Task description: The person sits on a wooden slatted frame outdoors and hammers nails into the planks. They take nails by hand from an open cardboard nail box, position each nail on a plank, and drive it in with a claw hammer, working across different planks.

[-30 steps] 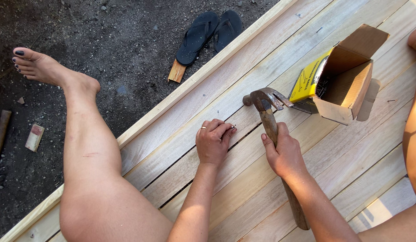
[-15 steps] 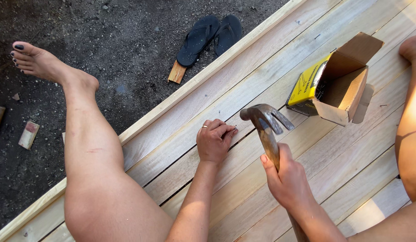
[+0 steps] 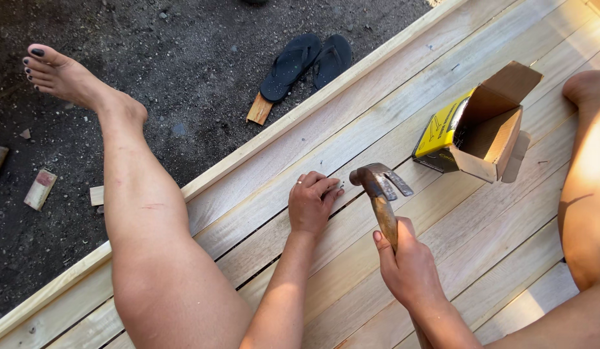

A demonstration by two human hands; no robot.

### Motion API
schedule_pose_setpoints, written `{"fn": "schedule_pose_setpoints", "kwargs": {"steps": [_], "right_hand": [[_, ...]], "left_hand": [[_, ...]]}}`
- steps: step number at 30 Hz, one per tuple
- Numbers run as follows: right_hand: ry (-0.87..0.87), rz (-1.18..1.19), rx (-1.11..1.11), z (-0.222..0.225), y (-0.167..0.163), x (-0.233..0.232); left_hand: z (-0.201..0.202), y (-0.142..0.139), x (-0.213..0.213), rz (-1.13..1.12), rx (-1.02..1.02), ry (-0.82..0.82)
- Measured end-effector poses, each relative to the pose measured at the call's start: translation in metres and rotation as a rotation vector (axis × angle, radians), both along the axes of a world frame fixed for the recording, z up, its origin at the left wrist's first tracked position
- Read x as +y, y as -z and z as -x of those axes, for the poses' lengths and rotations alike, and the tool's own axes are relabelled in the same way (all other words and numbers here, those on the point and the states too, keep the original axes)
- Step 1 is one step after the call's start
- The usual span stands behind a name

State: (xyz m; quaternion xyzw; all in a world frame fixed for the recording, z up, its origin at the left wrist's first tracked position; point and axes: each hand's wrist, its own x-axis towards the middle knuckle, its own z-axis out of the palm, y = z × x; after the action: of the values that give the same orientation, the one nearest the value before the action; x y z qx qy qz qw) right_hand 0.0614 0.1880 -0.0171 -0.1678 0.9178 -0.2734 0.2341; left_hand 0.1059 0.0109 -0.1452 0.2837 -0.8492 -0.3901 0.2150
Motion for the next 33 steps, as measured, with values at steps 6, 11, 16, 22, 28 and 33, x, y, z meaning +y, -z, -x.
{"fn": "schedule_pose_setpoints", "kwargs": {"steps": [6,11,16,22,28,33], "right_hand": [[0.053,0.228,0.135,-0.004,-0.019,0.010],[-0.081,-0.022,0.003,-0.005,0.002,-0.014],[-0.002,0.099,0.073,-0.002,0.006,-0.009],[-0.101,0.058,0.132,0.000,0.019,-0.016],[0.015,0.201,0.190,0.019,0.005,0.006],[0.107,0.343,0.235,0.009,-0.043,0.039]], "left_hand": [[-0.007,0.008,0.008,0.400,-0.343,-0.230],[0.003,0.011,0.003,0.265,-0.608,-0.136],[0.001,0.011,0.000,0.226,-0.606,-0.129],[0.005,0.010,-0.001,0.276,-0.562,-0.141],[0.001,0.016,0.003,0.296,-0.541,-0.152],[0.000,-0.019,0.008,0.263,-0.484,-0.217]]}}
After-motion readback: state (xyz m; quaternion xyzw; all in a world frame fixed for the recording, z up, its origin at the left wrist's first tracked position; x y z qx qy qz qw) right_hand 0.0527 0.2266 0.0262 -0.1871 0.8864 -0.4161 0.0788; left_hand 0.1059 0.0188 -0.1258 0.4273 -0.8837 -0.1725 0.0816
